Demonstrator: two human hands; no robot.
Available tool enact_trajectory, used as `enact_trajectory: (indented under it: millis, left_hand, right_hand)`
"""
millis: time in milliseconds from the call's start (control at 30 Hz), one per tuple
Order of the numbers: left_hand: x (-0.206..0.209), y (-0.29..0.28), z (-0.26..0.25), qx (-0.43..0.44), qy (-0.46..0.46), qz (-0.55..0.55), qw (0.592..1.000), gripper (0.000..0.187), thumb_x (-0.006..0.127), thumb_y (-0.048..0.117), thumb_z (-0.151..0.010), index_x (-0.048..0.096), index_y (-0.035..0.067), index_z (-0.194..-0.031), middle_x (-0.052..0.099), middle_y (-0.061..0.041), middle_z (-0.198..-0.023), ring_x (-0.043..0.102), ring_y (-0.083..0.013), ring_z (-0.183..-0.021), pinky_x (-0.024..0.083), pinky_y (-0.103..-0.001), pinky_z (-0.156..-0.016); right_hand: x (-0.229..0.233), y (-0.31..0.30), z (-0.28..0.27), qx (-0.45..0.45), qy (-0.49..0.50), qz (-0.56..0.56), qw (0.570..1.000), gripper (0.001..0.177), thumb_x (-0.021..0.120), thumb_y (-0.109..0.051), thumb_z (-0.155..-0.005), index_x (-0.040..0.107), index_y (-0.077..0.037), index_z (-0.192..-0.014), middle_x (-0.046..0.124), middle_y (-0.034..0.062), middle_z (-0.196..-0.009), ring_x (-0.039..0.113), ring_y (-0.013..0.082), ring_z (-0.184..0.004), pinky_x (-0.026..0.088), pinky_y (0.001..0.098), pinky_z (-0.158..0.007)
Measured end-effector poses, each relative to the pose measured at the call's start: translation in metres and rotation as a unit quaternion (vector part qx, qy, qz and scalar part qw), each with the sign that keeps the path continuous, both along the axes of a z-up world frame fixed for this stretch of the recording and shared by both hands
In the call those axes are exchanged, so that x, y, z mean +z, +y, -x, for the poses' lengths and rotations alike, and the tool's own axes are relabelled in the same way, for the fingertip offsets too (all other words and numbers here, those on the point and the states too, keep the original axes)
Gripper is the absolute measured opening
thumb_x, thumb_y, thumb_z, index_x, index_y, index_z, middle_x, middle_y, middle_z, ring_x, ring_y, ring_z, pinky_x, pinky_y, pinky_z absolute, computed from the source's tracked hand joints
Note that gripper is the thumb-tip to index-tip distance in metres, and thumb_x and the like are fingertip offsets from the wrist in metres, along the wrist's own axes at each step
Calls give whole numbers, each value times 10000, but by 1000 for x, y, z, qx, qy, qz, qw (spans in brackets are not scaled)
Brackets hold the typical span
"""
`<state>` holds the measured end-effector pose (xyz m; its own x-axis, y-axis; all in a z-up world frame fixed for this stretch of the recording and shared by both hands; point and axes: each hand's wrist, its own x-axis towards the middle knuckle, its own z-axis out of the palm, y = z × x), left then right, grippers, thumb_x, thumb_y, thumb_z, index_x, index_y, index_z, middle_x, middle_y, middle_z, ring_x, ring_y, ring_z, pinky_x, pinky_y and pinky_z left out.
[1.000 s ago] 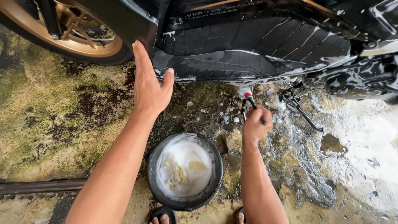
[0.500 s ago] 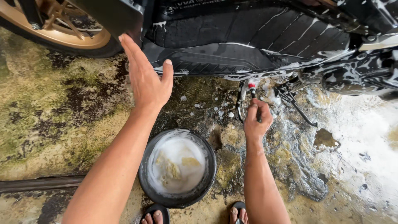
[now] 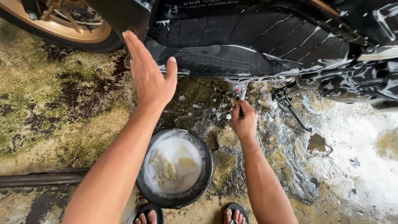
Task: The person scrubs the lower side panels and footrest area of a black motorcycle using a brush and soapy water from a bucket. They repeatedly dip the brush into the bucket and scrub different sections of the motorcycle's bodywork.
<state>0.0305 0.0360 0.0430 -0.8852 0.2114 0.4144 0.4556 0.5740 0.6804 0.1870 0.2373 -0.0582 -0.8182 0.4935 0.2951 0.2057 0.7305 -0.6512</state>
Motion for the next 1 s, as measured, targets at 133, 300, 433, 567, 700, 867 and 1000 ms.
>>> enact_trajectory:
  millis: [133, 300, 433, 567, 700, 867, 1000]
  left_hand:
    - [-5, 3, 2, 4, 20, 9, 1000, 813, 512, 310, -926, -84, -33, -1360, -23, -235, -1455, 81, -373, -1397, 260, -454, -1128]
    - [1, 2, 0, 0, -17, -5, 1000, 795, 476, 348, -935, -88, -17, -1362, -32, -211, -1463, 88, -371, -1397, 274, -530, -1079]
    - [2, -1, 0, -3, -25, 0, 1000, 811, 526, 304, -929, -86, -6, -1362, -19, -203, -1468, 75, -349, -1398, 273, -553, -1064]
    - [4, 1, -1, 0, -20, -7, 1000, 813, 527, 307, -921, -78, -7, -1364, -7, -203, -1469, 90, -355, -1397, 284, -553, -1058]
    - [4, -2, 0, -2, -17, -7, 1000, 794, 512, 316, -923, -68, 5, -1367, 18, -207, -1470, 108, -358, -1394, 272, -565, -1057]
    - [4, -4, -2, -3, -25, -10, 1000, 803, 546, 279, -937, -84, 47, -1380, 5, -174, -1485, 122, -355, -1408, 267, -577, -1059]
    - [-2, -4, -2, 2, -11, -8, 1000, 826, 565, 270, -943, -103, 93, -1397, -7, -138, -1503, 147, -352, -1429, 287, -571, -1080]
  right_hand:
    - [-4, -16, -7, -96, -47, 40, 993, 131, 417, -23, -858, 545, 3, -872, 598, 90, -757, 442, 114, -541, 379, 227, -470]
    - [-34, -27, -20, -73, -145, -17, 987, 161, 367, -99, -851, 505, -49, -784, 528, 72, -662, 453, 150, -546, 428, 292, -534]
    - [-37, -24, -20, -62, -93, -36, 993, 197, 374, -126, -868, 546, -37, -907, 552, 74, -711, 444, 174, -626, 399, 313, -577]
    - [-28, -29, -20, -57, -248, 10, 967, 138, 386, -66, -888, 514, -15, -893, 570, 118, -770, 540, 194, -599, 508, 307, -531]
    - [-46, -32, -40, -82, -197, 61, 975, 149, 347, -96, -860, 470, -56, -786, 504, 47, -595, 369, 105, -394, 338, 259, -330]
    - [-61, -35, -62, -92, -63, 62, 992, 175, 338, -81, -866, 482, -40, -775, 494, 14, -542, 322, 49, -318, 278, 201, -239]
    - [-25, -38, -55, -211, -133, 257, 934, 153, 378, -123, -908, 485, -81, -807, 494, 27, -602, 358, 68, -391, 286, 214, -302]
